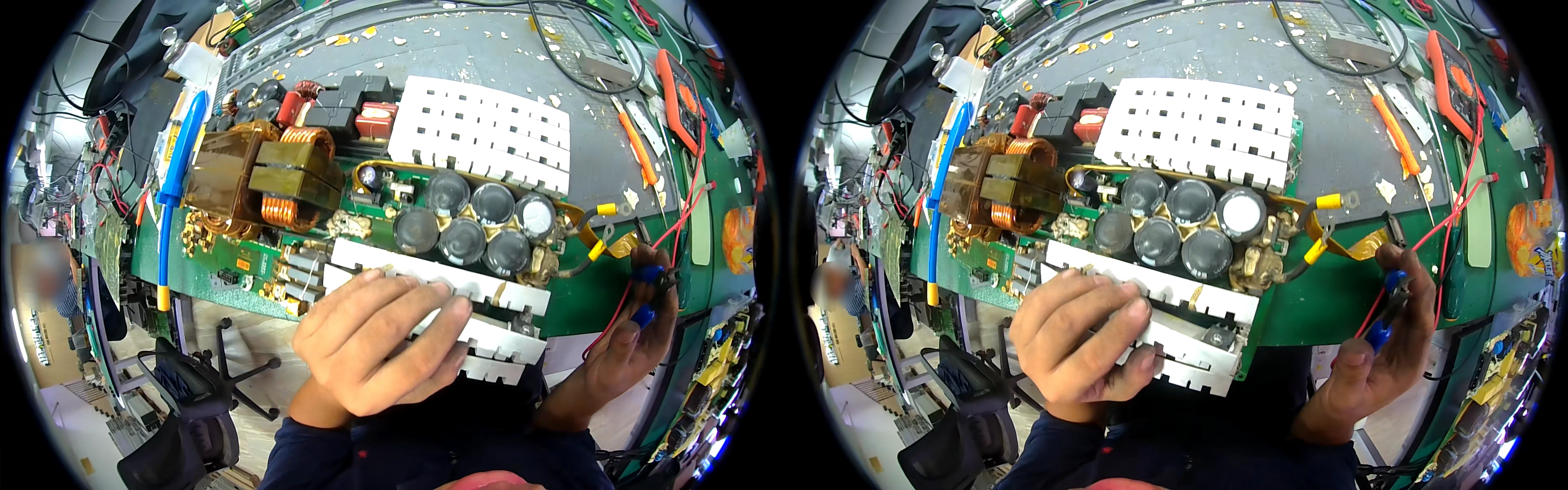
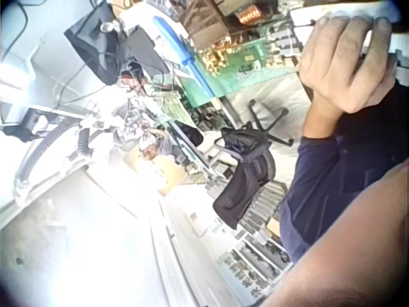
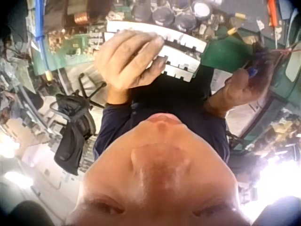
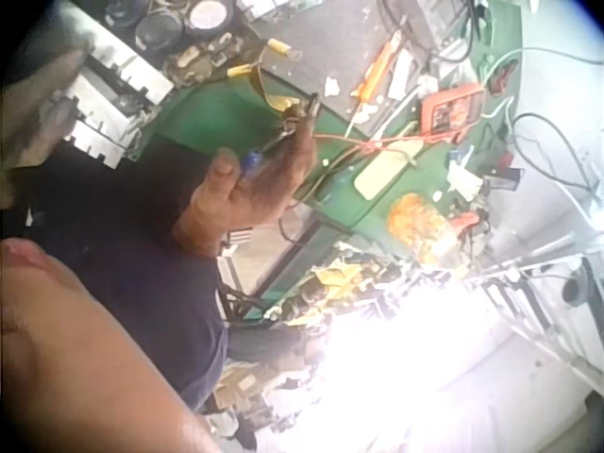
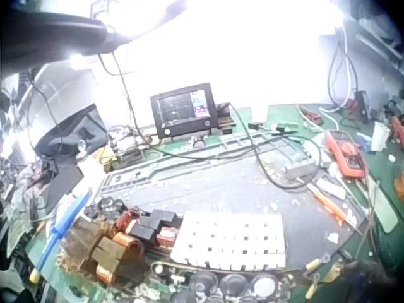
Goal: The person handles a large electronics board, uses pliers to clip items near the metal heat sinks, and lifts the board to view the soldering on the back.
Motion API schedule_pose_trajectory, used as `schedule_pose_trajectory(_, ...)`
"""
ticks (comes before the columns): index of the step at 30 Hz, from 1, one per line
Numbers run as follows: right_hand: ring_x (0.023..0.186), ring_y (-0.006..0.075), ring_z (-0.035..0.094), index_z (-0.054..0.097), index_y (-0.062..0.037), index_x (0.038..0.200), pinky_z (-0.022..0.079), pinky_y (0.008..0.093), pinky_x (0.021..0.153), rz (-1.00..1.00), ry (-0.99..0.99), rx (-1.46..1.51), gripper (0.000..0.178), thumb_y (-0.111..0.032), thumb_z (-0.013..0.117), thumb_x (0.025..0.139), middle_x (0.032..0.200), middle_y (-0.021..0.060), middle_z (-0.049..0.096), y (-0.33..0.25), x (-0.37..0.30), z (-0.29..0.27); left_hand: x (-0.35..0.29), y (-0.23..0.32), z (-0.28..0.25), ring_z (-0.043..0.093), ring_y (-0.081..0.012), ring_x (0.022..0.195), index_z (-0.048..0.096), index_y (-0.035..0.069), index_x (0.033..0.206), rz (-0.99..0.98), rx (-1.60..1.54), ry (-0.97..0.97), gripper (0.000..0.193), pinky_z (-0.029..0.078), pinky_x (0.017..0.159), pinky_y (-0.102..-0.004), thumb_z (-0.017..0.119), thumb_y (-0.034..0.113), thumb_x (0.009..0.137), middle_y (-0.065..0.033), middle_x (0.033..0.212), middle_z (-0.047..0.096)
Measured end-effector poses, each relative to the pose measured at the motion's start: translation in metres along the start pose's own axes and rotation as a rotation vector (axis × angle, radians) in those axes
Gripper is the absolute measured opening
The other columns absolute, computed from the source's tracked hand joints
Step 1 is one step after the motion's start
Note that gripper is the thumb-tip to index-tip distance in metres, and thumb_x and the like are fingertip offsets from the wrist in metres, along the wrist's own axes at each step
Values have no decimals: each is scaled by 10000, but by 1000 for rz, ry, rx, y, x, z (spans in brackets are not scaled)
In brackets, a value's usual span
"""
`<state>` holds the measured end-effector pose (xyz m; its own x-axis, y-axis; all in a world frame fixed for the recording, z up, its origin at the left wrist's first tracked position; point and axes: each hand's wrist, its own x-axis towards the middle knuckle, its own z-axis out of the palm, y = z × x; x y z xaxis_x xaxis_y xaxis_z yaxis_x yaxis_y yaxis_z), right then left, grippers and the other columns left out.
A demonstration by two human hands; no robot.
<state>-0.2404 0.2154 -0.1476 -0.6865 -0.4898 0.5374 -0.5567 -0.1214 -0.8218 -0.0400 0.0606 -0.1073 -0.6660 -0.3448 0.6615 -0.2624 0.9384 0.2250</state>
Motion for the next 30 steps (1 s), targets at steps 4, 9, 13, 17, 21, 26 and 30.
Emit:
schedule_pose_trajectory(4,1235,310,547,477,68,1383,412,423,1068,88,68,-40,793,-494,716,878,1326,229,540,-6,3,7,1,1,-2,692,-237,823,761,139,914,-31,-8,-22,253,559,772,-373,743,336,755,-36,888,739)
schedule_pose_trajectory(9,1242,316,521,466,89,1375,403,417,1069,94,11,-81,755,-382,760,864,1317,226,528,-7,9,10,3,-1,-2,682,-221,812,760,142,903,-32,-33,-41,242,564,739,-363,751,313,731,-30,876,733)
schedule_pose_trajectory(13,1181,336,545,477,29,1384,441,419,1010,43,-104,-191,659,-276,746,865,1282,254,535,-14,17,12,3,-2,-5,676,-219,815,751,131,913,-31,-45,-78,249,565,721,-362,748,302,732,-39,887,731)
schedule_pose_trajectory(17,1135,336,557,477,15,1375,463,402,974,67,-127,-155,646,-206,752,835,1264,243,517,-15,20,11,5,1,-12,698,-164,882,757,179,982,-84,-40,-155,246,568,830,-345,741,298,767,-3,981,743)
schedule_pose_trajectory(21,1120,338,556,509,-17,1330,474,425,949,44,-191,-179,600,-202,763,818,1248,230,516,-15,22,7,4,1,-16,698,-171,897,753,179,983,-90,-25,-203,234,570,828,-345,733,305,786,-2,990,741)
schedule_pose_trajectory(26,1095,345,561,547,-53,1292,471,463,936,28,-219,-214,581,-208,800,792,1238,179,552,-16,25,6,3,-4,-13,681,-245,826,706,115,931,-23,-49,-178,245,553,786,-389,700,331,815,-62,889,724)
schedule_pose_trajectory(30,1082,338,575,599,-48,1229,474,447,922,-34,-149,-250,549,-180,832,750,1198,161,619,-16,32,14,2,-3,-13,669,-283,808,700,75,930,-32,-34,-200,246,546,806,-413,687,294,819,-93,886,720)
